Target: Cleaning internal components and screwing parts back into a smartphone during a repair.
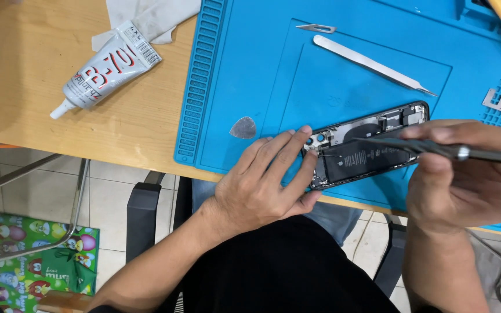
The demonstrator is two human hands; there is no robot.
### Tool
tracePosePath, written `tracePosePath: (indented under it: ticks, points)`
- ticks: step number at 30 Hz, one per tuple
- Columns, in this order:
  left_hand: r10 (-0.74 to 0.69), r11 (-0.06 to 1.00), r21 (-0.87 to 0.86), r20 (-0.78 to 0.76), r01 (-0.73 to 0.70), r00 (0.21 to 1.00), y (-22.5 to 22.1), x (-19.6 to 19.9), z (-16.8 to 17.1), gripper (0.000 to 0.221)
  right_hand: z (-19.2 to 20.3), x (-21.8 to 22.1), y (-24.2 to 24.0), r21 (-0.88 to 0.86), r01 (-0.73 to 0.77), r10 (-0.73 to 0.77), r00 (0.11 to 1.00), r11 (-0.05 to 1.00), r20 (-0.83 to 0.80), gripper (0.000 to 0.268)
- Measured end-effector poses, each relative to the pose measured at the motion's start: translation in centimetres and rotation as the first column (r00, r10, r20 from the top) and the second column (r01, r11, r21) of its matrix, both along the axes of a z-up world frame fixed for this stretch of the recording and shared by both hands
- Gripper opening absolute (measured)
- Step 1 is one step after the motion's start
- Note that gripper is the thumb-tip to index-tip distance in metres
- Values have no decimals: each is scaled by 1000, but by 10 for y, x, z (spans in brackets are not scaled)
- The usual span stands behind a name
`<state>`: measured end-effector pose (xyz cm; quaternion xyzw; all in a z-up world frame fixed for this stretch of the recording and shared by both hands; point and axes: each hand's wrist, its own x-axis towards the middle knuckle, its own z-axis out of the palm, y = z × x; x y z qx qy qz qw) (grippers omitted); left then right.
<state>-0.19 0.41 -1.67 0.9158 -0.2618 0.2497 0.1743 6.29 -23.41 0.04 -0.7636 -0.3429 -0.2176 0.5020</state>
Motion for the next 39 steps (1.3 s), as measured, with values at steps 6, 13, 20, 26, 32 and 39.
tracePosePath:
  ticks: [6,13,20,26,32,39]
  points:
    - [19,1000,24,-142,-15,990,-3,-5,1,56,-26,-12,-54,128,301,-287,951,945,-120,37]
    - [60,998,13,-184,-59,981,-9,-7,3,69,64,67,8,-753,-101,236,969,651,74,36]
    - [20,993,-110,-143,-36,989,-7,-10,5,69,19,83,48,-861,-44,294,948,507,125,29]
    - [-112,968,-241,-172,68,979,7,1,17,71,63,42,12,-710,-367,205,929,601,-307,61]
    - [-179,947,-300,-193,116,965,12,7,13,72,42,15,1,-776,-306,234,950,552,-208,66]
    - [-194,949,-281,-166,142,967,14,6,20,74,36,16,1,-782,-311,287,942,541,-176,59]
